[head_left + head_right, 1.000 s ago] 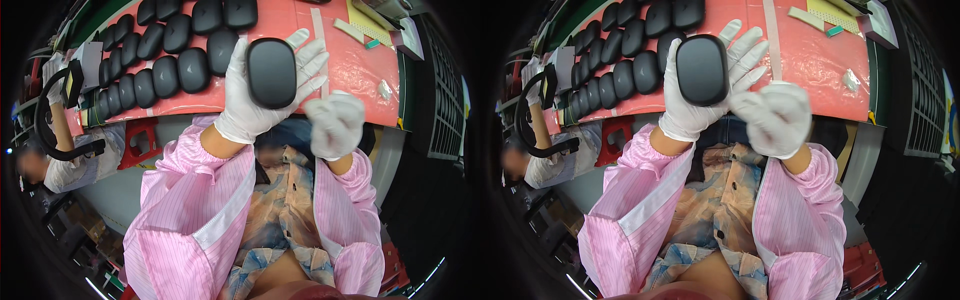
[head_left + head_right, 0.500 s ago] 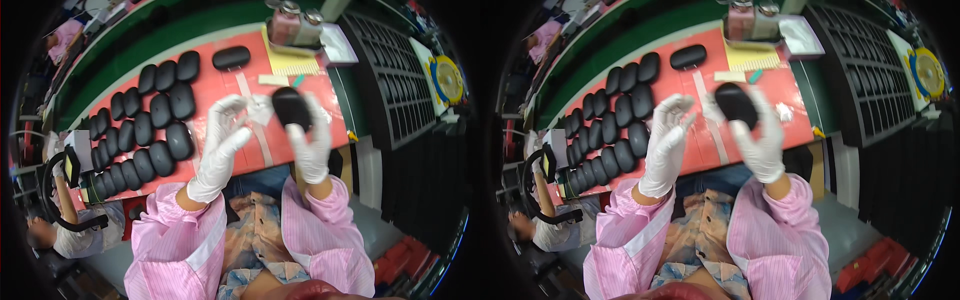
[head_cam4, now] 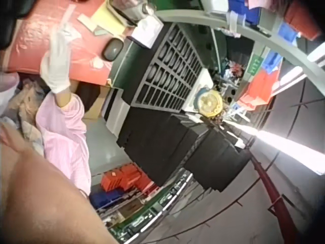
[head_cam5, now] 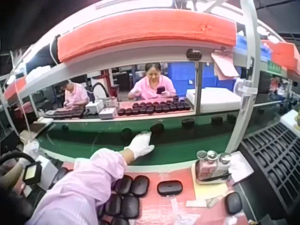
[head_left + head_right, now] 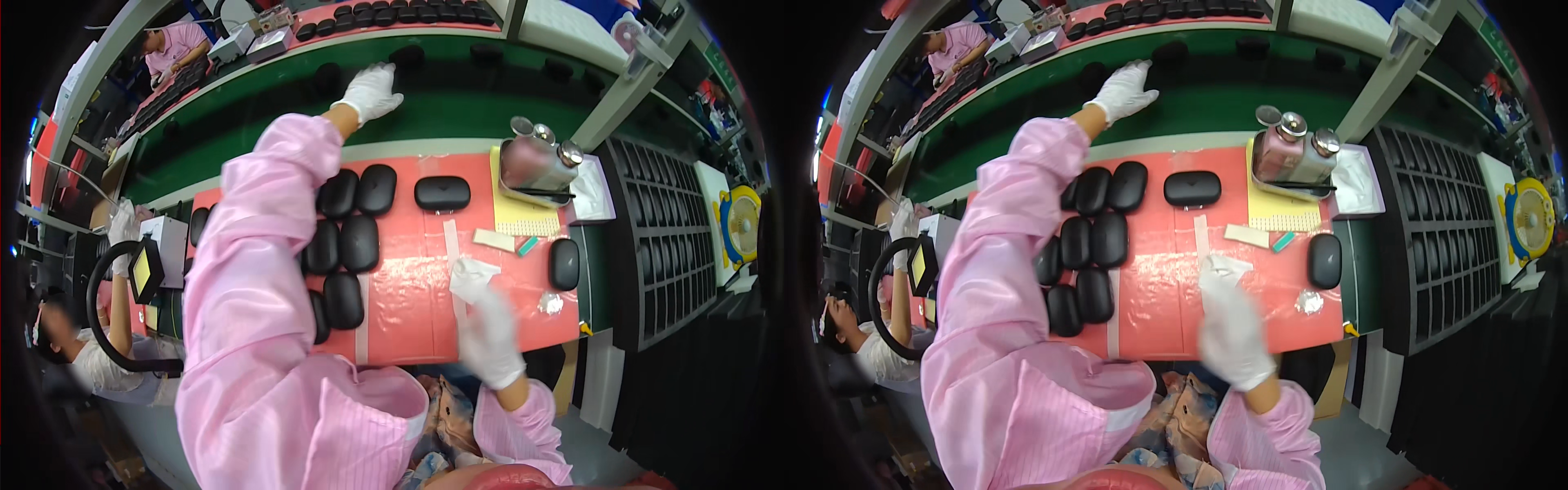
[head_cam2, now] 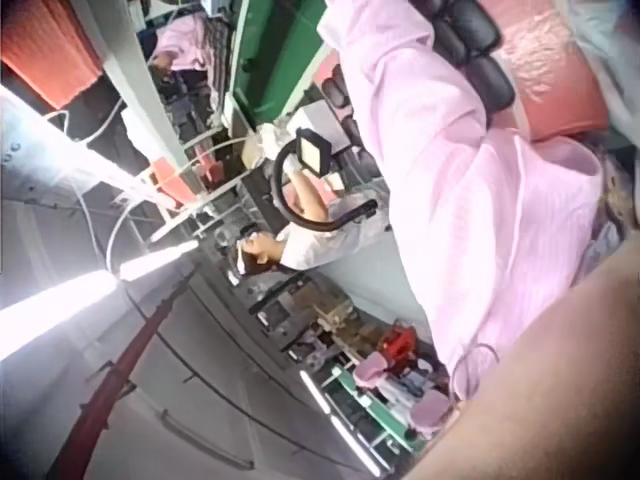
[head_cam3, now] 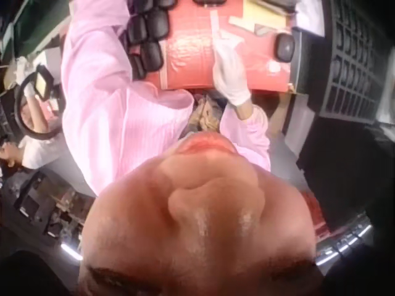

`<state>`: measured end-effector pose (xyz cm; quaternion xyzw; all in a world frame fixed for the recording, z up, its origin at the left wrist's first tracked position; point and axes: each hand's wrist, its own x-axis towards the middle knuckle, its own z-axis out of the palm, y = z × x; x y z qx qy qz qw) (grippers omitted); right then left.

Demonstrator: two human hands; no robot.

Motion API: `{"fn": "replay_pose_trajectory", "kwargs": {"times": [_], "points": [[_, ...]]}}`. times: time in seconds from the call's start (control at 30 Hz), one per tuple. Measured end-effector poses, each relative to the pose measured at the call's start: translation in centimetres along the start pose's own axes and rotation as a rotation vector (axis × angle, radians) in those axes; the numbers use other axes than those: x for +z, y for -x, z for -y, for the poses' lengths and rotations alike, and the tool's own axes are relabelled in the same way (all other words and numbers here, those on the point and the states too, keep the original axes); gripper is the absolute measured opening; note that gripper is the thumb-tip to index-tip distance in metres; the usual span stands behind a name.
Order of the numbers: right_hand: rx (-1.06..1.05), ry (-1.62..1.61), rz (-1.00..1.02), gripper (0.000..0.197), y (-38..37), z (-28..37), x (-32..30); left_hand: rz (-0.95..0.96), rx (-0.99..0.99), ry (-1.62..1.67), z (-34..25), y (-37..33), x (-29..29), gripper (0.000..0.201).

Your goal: Cleaning and inspecting black earbud charging cases at an assembly line workstation.

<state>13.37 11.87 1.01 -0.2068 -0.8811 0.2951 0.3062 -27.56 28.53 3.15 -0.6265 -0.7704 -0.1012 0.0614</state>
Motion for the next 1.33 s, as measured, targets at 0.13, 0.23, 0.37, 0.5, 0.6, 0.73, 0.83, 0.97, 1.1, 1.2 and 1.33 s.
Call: {"fn": "replay_pose_trajectory", "kwargs": {"times": [0.13, 0.23, 0.37, 0.5, 0.6, 0.73, 0.83, 0.97, 1.1, 1.2, 1.33], "points": [[-0.094, -0.785, 0.662, 0.053, 0.0, 0.6, 5.3, -0.013, -0.246, -0.026, -0.4, -8.0, 4.9, 0.081], [0.336, -0.866, 0.663, 0.032, 2.0, -0.2, 5.0, -0.135, -0.375, 0.000, 0.8, -10.7, 7.2, 0.085], [0.394, -0.943, 0.545, 0.023, 3.6, -0.7, 5.4, -0.040, -0.484, 0.252, 4.1, -12.0, 8.9, 0.094], [0.463, -1.121, 0.475, 0.024, 2.5, 0.0, 4.8, 0.163, -0.553, 0.179, 4.0, -12.6, 6.9, 0.086], [0.384, -0.949, 0.472, 0.024, 2.5, -0.1, 4.5, -0.011, -0.594, -0.080, 5.1, -10.2, 5.5, 0.083], [0.368, -0.876, 0.477, 0.022, 3.2, -0.3, 4.8, -0.029, -0.985, 0.164, 10.0, -5.2, 3.7, 0.092], [0.344, -0.823, 0.381, 0.023, 3.7, -0.8, 5.4, 0.170, -0.821, 0.183, 14.4, -2.7, 3.6, 0.095], [0.284, -0.813, 0.384, 0.017, 1.8, -0.2, 5.0, 0.189, -0.393, 0.563, 15.2, 1.2, 0.9, 0.091], [0.178, -0.648, 0.396, 0.018, 1.4, -0.2, 3.7, 0.143, 0.001, 0.598, -1.7, 10.4, -7.2, 0.079], [0.048, -0.608, 0.394, 0.031, 2.5, 0.4, 2.9, 0.125, 0.374, 0.497, -9.9, 18.7, -10.5, 0.063], [0.021, -0.629, 0.500, 0.035, 3.5, 0.6, 1.1, 0.522, -0.496, -0.214, -16.5, 21.7, -12.9, 0.073]]}}
